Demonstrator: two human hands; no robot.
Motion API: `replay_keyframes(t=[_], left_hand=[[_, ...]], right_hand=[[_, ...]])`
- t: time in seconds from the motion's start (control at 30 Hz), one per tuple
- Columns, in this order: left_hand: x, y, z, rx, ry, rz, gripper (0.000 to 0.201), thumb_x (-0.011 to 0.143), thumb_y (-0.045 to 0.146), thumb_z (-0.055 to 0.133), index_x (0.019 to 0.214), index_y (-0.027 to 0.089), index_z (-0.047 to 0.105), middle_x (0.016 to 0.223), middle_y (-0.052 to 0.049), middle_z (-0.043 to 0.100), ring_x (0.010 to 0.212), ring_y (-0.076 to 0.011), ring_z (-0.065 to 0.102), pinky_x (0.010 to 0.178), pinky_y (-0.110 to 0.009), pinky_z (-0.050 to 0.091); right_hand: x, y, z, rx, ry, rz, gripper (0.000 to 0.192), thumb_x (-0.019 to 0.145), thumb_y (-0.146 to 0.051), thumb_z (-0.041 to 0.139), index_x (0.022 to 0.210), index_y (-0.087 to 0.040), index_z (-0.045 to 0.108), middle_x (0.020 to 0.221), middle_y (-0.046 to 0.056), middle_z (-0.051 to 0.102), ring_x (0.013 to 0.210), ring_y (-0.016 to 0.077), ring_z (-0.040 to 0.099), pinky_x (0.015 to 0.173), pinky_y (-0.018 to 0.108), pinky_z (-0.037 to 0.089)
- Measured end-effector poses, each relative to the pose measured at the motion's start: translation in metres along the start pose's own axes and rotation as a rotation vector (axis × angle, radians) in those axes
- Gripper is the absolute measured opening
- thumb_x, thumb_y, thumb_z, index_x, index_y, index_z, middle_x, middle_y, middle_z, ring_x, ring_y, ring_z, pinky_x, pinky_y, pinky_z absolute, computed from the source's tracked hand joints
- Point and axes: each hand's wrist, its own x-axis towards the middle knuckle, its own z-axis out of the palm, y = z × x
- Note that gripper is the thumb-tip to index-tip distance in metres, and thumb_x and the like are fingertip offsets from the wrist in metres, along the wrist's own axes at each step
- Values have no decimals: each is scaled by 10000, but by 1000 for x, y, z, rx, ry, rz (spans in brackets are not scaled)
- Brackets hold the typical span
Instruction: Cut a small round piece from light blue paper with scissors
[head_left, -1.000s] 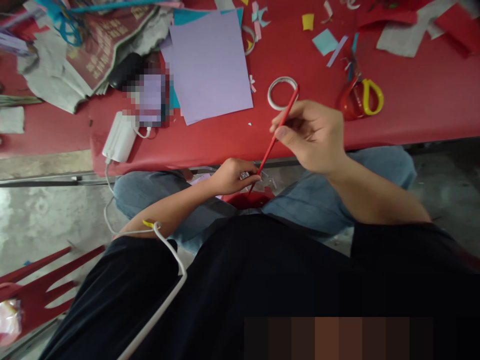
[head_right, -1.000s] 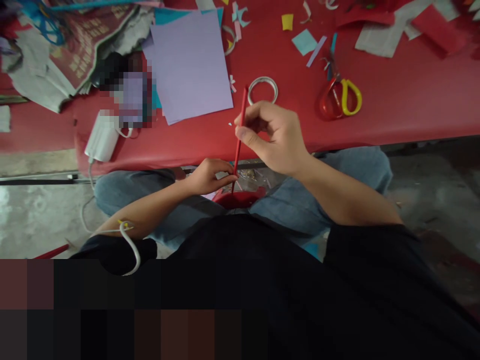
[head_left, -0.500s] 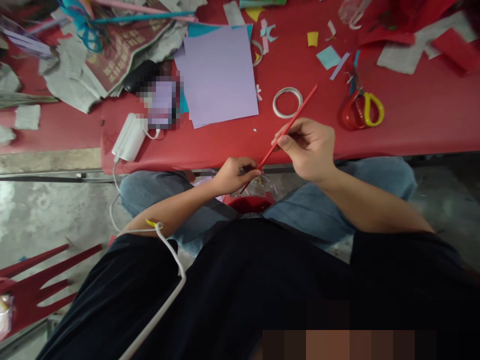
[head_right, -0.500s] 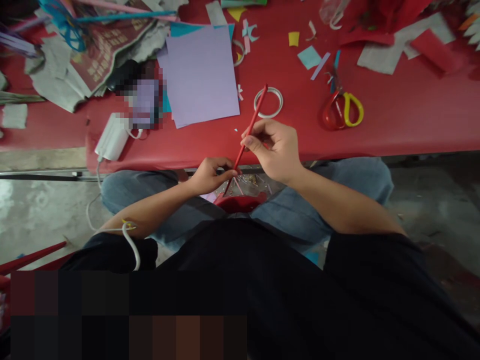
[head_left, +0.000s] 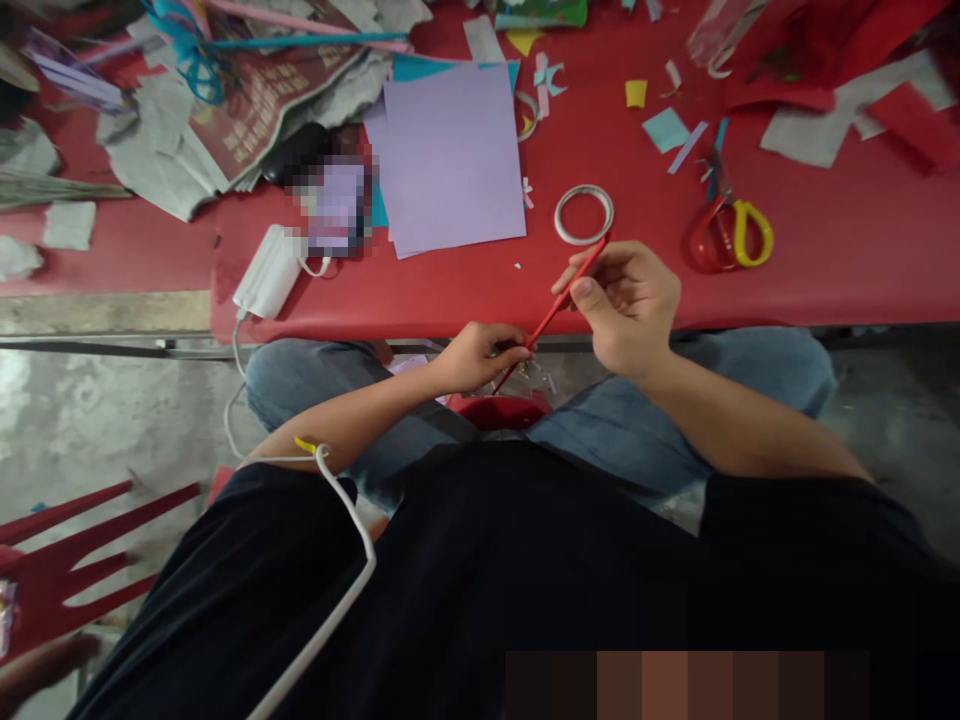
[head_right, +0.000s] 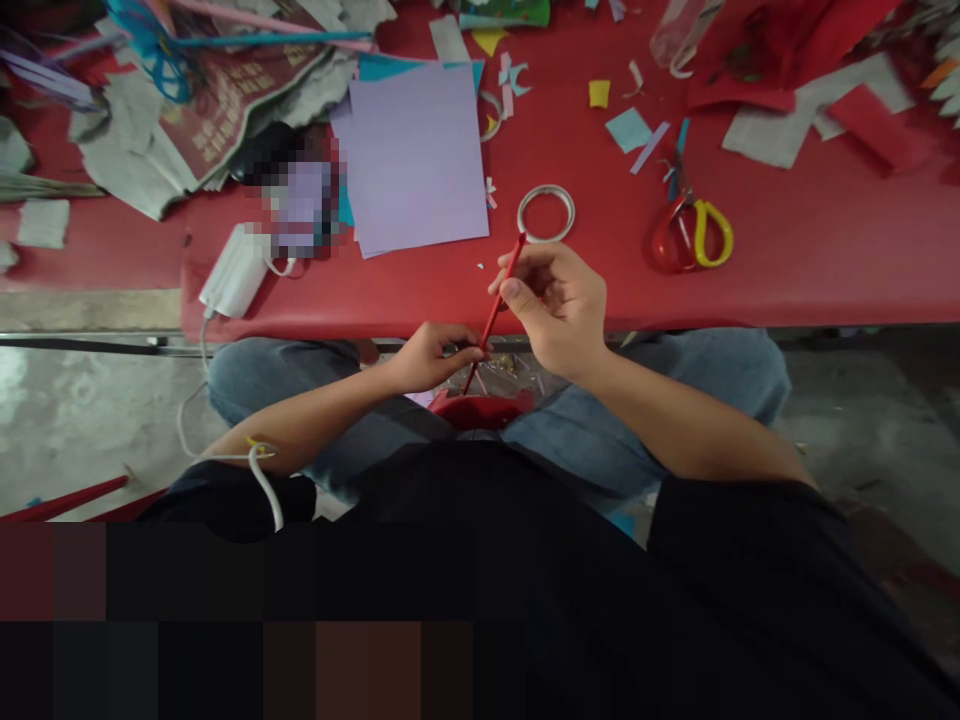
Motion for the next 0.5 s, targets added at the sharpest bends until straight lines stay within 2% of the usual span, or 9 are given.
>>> replay_keyframes(t=[0.23,0.5], left_hand=[[0,-1,0,25,-44,26,247,1073,343,669,1106,143,811,1088,-105,841,955,-196,784,874,-312,588],[-2,-1,0,64,-89,91,282,1107,371,636,1143,144,799,1091,-117,840,971,-208,795,877,-329,598]], right_hand=[[-6,2,1,-37,2,-62,234,1004,-440,829,1150,-269,761,956,19,802,846,184,785,805,350,683],[-8,9,-2,-24,-8,-111,314,999,-420,830,1255,-282,713,952,0,776,830,165,783,772,318,680]])
